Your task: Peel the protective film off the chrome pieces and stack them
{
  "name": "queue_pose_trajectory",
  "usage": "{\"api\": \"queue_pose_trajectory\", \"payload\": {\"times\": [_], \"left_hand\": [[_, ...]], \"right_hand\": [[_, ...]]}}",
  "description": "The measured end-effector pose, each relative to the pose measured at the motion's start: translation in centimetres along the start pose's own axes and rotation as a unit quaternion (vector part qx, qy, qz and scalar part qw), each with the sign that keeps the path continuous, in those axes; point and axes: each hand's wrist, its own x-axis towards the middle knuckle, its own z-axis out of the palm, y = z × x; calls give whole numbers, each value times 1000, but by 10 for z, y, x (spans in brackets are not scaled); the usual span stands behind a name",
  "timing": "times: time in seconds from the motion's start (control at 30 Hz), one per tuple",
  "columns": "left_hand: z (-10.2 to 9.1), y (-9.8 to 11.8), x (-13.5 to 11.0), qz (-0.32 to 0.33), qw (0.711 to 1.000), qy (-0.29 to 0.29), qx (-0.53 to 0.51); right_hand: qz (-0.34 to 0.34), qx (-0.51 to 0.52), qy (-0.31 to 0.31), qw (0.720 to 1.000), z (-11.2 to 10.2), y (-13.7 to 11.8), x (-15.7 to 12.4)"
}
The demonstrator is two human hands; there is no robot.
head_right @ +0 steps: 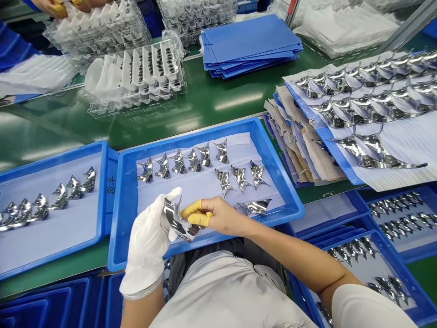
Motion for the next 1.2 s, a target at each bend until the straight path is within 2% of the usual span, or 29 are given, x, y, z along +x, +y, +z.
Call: {"api": "queue_pose_trajectory", "payload": {"times": [0.1, 0.2, 0.27, 0.37, 0.47, 0.53, 0.6, 0.67, 0.77, 0.8, 0.9, 0.97, 1.2], "left_hand": [[-4, -1, -1, 2, 1000, -23, -13], [-11, -3, -2, 30, 996, -83, -32], [-15, -5, -2, 48, 993, -101, -29], [-17, -7, -3, 51, 996, -77, -5], [-13, -8, -4, 48, 998, -37, -5], [-8, -7, -4, 49, 999, 5, -18], [-3, -7, -3, 38, 998, 41, -34], [0, -6, -2, 14, 997, 68, -40], [1, -6, -2, 3, 996, 81, -37], [1, -6, -2, 6, 997, 59, -41], [2, -2, -5, -1, 997, -62, -50], [5, 1, -7, -23, 994, -100, -42], [10, 8, -5, -20, 995, 9, -92]], "right_hand": [[-113, -110, 0, 987, 1, -6, -3], [-221, -221, 5, 950, 3, -13, -6], [-263, -260, 10, 929, 6, -18, -8], [-279, -283, 16, 917, 9, -21, -10], [-265, -263, 19, 928, 11, -19, -12], [-222, -223, 21, 949, 13, -18, -11], [-139, -141, 17, 980, 15, -16, -11], [-42, -12, 14, 999, 17, -16, -9], [51, 132, 22, 990, 18, -17, -7], [62, 149, 28, 986, 18, -17, -7], [60, 166, 42, 983, 18, -20, -5], [49, 175, 47, 982, 18, -21, -4], [41, 223, 41, 973, 22, -15, -3]]}}
